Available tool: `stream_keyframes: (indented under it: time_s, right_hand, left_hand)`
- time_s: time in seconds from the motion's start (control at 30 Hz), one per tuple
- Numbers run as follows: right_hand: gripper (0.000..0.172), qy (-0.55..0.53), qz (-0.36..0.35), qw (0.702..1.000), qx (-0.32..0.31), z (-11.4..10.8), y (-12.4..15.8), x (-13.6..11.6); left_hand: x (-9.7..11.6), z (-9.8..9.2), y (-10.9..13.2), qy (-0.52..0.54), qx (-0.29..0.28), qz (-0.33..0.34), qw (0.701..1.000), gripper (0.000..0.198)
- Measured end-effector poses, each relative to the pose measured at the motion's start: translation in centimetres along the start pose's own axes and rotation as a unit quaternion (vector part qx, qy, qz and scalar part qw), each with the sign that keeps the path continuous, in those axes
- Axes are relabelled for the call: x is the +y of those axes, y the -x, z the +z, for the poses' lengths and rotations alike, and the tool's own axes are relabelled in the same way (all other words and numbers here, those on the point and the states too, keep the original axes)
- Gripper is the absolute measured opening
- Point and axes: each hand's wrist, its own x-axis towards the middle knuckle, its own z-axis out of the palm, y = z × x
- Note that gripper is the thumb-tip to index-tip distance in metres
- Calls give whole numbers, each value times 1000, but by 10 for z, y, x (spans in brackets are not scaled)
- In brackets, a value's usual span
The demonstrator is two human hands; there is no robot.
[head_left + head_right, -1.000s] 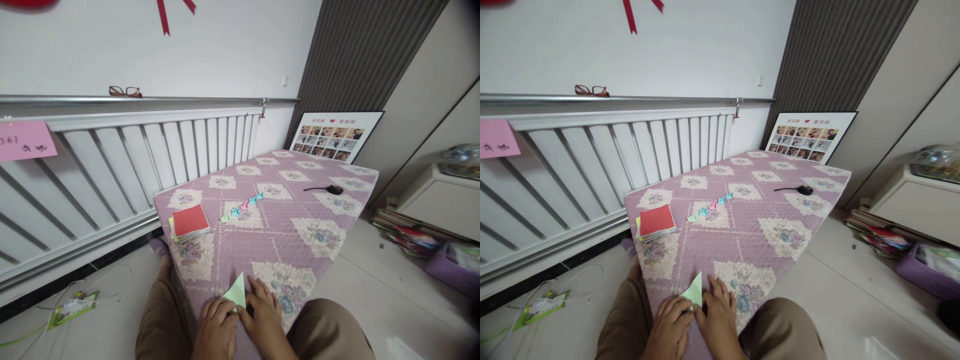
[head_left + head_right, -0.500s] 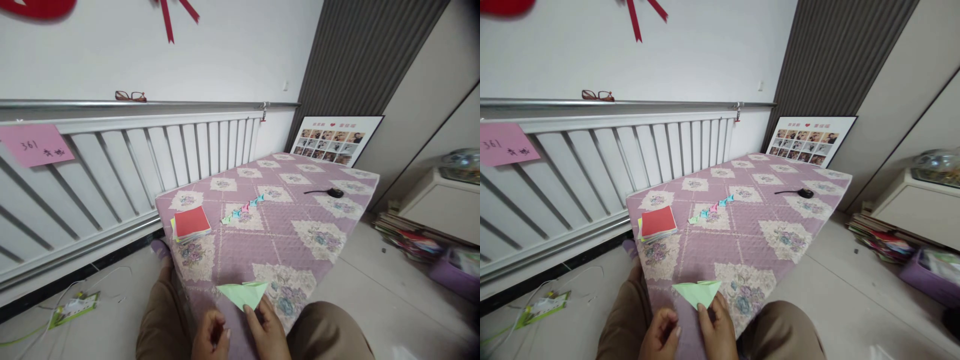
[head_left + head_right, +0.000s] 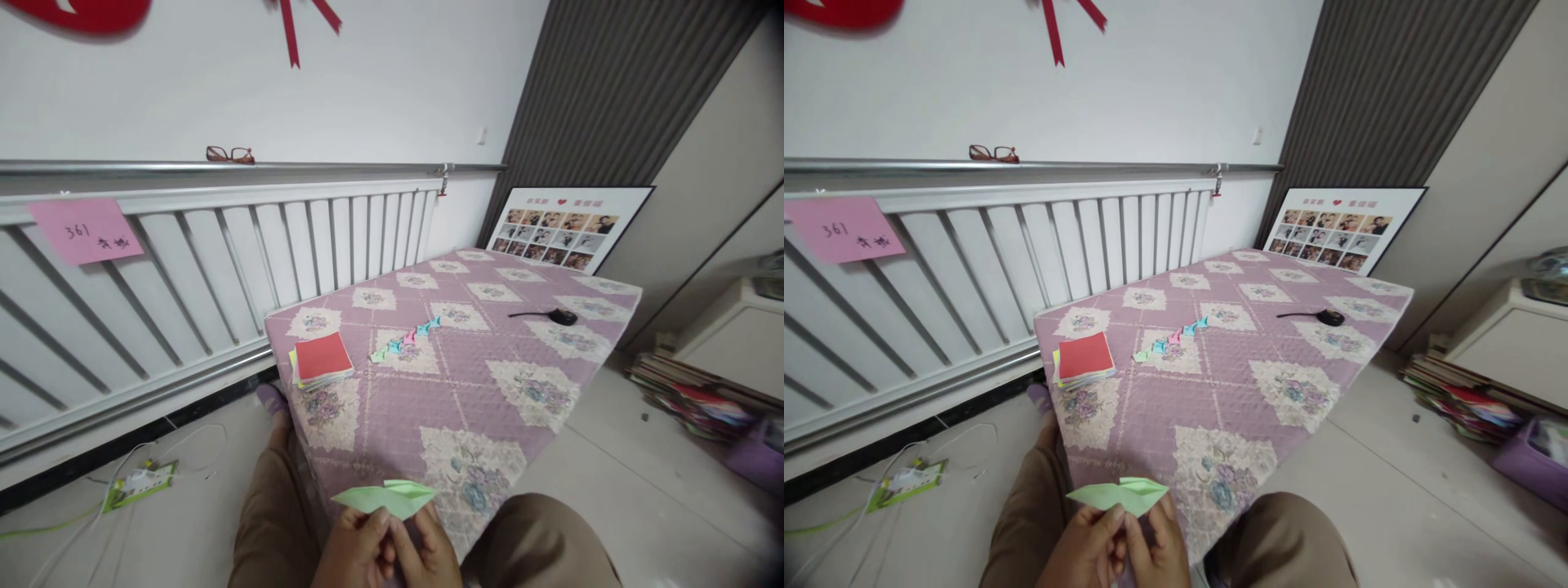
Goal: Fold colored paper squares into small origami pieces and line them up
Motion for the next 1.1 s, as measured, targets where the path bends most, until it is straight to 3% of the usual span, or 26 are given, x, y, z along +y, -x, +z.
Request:
stream_keyframes:
  time_s: [0.13,0.27,0.4,0.6,0.83,0.93,1.1]
  right_hand:
    - [24,-25,11,999,-19,-3,2,-1]
    - [29,-89,86,992,25,-16,1,3]
    - [34,-131,151,978,50,-35,-9,-15]
    - [33,-131,128,983,-7,-46,-15,-47]
    - [17,-40,87,995,-37,-45,-11,-44]
    - [11,16,60,996,-64,-45,-12,-47]
    - [15,77,42,990,-113,-43,-11,-51]
  left_hand:
    - [10,-6,1,-29,32,29,999,49]
    - [25,-8,7,-100,61,52,992,49]
    - [37,-4,17,-152,64,86,983,46]
    - [42,-2,23,-188,39,111,975,38]
    - [47,-13,25,-280,-1,131,951,13]
    - [53,-12,28,-315,-11,154,936,16]
    - [58,-8,34,-364,-26,153,918,19]
